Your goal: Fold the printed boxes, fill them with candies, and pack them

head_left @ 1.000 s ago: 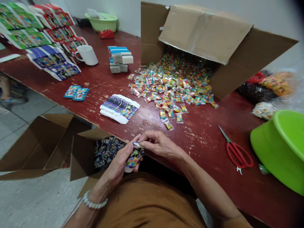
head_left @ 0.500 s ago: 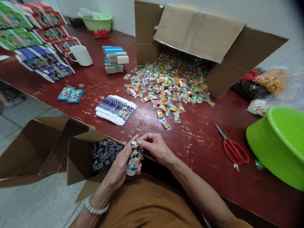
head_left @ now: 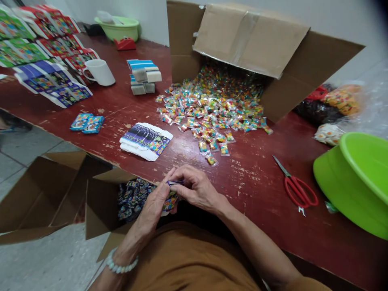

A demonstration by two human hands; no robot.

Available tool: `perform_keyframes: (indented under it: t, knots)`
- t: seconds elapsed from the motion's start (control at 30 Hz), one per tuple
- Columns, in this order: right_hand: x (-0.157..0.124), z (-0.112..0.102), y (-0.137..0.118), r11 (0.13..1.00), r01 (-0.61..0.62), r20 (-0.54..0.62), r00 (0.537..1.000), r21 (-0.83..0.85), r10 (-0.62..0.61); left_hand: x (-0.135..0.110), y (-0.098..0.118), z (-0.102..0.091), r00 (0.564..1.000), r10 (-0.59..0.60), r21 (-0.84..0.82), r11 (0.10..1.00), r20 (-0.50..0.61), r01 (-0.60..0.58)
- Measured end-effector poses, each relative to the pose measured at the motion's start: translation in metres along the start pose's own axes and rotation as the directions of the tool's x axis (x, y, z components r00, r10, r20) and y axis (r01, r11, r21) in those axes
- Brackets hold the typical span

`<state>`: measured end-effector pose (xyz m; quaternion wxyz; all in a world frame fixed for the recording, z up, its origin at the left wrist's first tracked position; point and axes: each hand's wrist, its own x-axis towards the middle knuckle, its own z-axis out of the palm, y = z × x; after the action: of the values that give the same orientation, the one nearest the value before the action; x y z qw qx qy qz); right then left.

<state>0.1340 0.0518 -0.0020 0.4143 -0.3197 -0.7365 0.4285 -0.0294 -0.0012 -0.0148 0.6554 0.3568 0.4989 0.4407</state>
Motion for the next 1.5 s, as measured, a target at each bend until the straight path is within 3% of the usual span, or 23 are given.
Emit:
perform_keyframes:
  t: [0.13,0.23,0.3,0.37,0.43,0.5,0.57,0.63,0.7,0.73,0.8,0.87,0.93,1.03,1.1,1.23,1.43,1.5]
  knots:
    - [-0.003,0.010,-0.002,1.000,0.004,-0.057,0.998,-0.021,-0.005,0.000,0.001,0.005,0.999,-0.037,-0.049,0.998,0.004,0.037]
    - [-0.004,0.011,0.001,1.000,-0.014,-0.035,0.999,-0.013,0.014,0.000,0.002,0.009,0.998,-0.062,-0.105,0.993,-0.012,0.061]
    - [-0.003,-0.002,0.005,0.997,-0.010,-0.025,1.000,-0.083,0.008,-0.001,0.004,0.011,0.996,-0.089,-0.183,0.979,0.005,0.088]
    - [-0.001,-0.023,0.012,0.967,-0.037,-0.117,0.993,-0.251,0.008,-0.005,0.004,0.011,0.988,-0.143,-0.290,0.945,0.051,0.152]
    - [-0.001,-0.045,0.023,0.865,-0.160,-0.269,0.963,-0.476,0.030,-0.012,0.001,0.009,0.967,-0.225,-0.375,0.892,0.121,0.254]
    - [-0.004,-0.063,0.035,0.697,-0.324,-0.356,0.929,-0.640,0.104,-0.019,-0.006,0.002,0.938,-0.304,-0.386,0.855,0.166,0.345]
    - [-0.010,-0.073,0.046,0.553,-0.416,-0.378,0.906,-0.721,0.189,-0.024,-0.014,-0.011,0.929,-0.339,-0.318,0.873,0.146,0.368]
    - [-0.014,-0.076,0.054,0.505,-0.427,-0.360,0.904,-0.750,0.230,-0.027,-0.020,-0.030,0.950,-0.304,-0.186,0.932,0.073,0.312]
    - [-0.017,-0.077,0.057,0.532,-0.405,-0.341,0.914,-0.743,0.220,-0.028,-0.019,-0.052,0.966,-0.252,0.002,0.968,0.050,0.253]
    - [-0.018,-0.077,0.057,0.566,-0.392,-0.333,0.919,-0.725,0.210,-0.029,-0.016,-0.062,0.962,-0.259,0.108,0.963,0.091,0.249]
    - [-0.018,-0.075,0.053,0.678,-0.374,-0.321,0.923,-0.632,0.210,-0.031,-0.009,-0.079,0.913,-0.336,0.306,0.916,0.230,0.260]
    - [-0.020,-0.068,0.043,0.837,-0.359,-0.283,0.924,-0.412,0.257,-0.033,-0.003,-0.086,0.852,-0.407,0.426,0.869,0.329,0.250]
    - [-0.022,-0.055,0.026,0.925,-0.372,-0.171,0.919,-0.074,0.355,-0.034,0.001,-0.084,0.855,-0.395,0.403,0.881,0.337,0.248]
    - [-0.024,-0.032,-0.002,0.849,-0.445,0.075,0.893,0.286,0.443,-0.032,0.004,-0.069,0.915,-0.296,0.241,0.942,0.274,0.232]
    - [-0.024,-0.019,-0.014,0.847,-0.438,0.139,0.899,0.299,0.416,-0.029,0.005,-0.056,0.940,-0.243,0.175,0.963,0.240,0.205]
    - [-0.019,-0.007,-0.013,0.944,-0.300,0.127,0.950,0.136,0.284,-0.026,0.007,-0.033,0.965,-0.174,0.173,0.975,0.198,0.140]
    - [-0.012,-0.001,-0.012,0.968,-0.251,0.152,0.957,0.015,0.246,-0.022,0.008,-0.015,0.989,-0.058,0.329,0.944,0.135,0.010]
    - [-0.007,-0.001,-0.017,0.962,-0.266,0.188,0.950,0.062,0.250,-0.022,0.010,-0.012,0.993,-0.007,0.288,0.957,0.119,-0.028]
